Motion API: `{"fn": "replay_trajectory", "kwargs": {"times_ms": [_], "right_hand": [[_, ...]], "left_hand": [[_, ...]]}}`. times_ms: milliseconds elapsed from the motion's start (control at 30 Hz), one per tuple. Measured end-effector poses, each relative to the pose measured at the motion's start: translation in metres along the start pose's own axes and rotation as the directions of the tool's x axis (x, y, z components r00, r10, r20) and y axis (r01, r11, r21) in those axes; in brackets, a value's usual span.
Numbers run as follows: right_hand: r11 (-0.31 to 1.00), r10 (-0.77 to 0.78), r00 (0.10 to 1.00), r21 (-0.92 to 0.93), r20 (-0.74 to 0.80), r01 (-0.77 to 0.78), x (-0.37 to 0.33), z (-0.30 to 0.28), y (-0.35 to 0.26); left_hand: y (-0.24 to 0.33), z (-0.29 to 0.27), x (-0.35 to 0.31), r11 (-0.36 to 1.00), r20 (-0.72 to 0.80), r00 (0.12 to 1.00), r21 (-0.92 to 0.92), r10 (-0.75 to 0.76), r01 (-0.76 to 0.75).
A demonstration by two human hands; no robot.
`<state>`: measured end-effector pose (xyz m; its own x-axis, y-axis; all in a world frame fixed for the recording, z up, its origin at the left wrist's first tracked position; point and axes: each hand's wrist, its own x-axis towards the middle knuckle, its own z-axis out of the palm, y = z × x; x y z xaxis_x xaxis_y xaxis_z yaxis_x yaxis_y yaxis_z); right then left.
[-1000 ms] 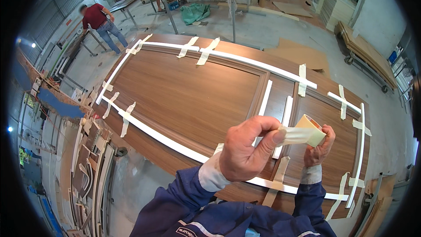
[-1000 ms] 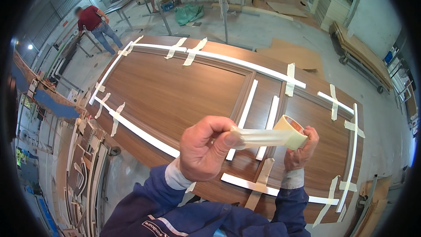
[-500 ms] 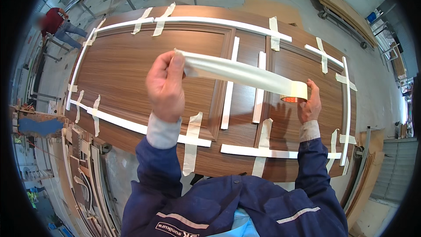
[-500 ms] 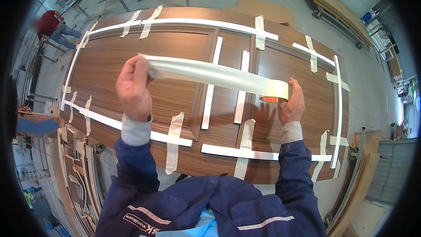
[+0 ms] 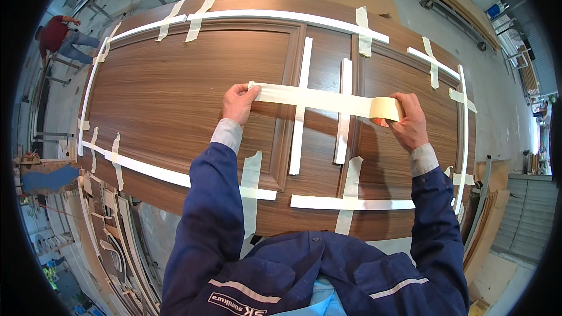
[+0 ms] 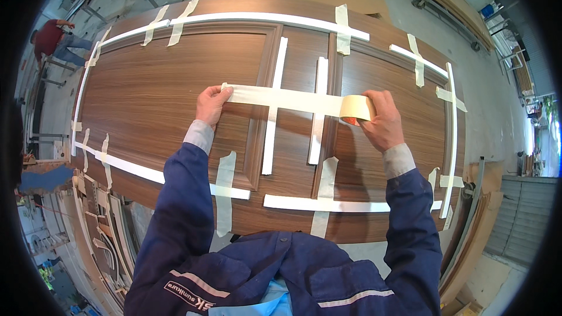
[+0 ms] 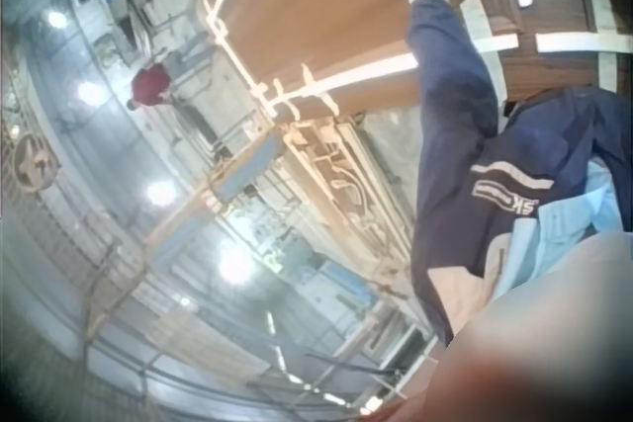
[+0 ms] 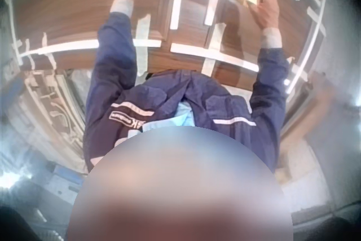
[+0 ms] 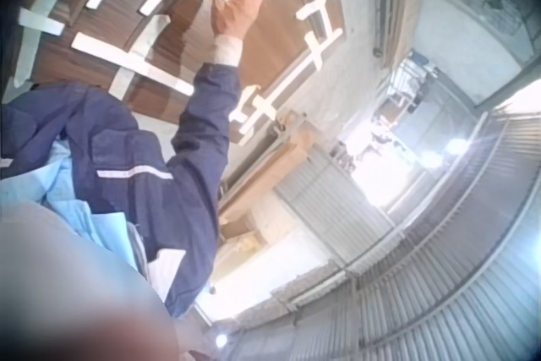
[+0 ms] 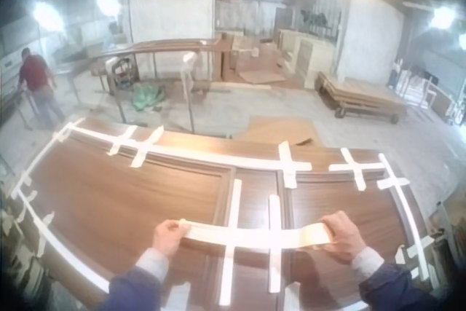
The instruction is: The person applies masking tape across a large wooden panel in a grid pattern, then uses a utility knife to cut a long wooden trim piece on a workbench. The taped panel is left on the table while the trim is trimmed to length.
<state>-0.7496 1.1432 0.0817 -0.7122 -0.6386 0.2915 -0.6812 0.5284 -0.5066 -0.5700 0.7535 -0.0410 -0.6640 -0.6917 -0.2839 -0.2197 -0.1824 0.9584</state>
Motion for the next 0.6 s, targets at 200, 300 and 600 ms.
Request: {"fn": "replay_trajectory", "kwargs": {"times_ms": [200, 300, 600], "right_hand": [[1.0, 0.009, 1.0, -0.021, 0.018, -0.009, 0.014, 0.012, 0.0], [0.999, 0.007, 1.0, -0.035, 0.005, -0.006, 0.021, 0.012, 0.004], [0.998, 0.013, 0.999, -0.066, 0.052, -0.01, 0.022, 0.011, 0.01]], "left_hand": [[-0.005, 0.003, 0.003, 0.957, -0.073, 0.996, 0.288, 0.046, -0.023], [0.003, 0.011, -0.007, 0.843, -0.087, 0.995, 0.538, 0.048, 0.006], [0.014, 0.033, -0.02, 0.447, -0.061, 0.984, 0.894, 0.166, -0.02]]}}
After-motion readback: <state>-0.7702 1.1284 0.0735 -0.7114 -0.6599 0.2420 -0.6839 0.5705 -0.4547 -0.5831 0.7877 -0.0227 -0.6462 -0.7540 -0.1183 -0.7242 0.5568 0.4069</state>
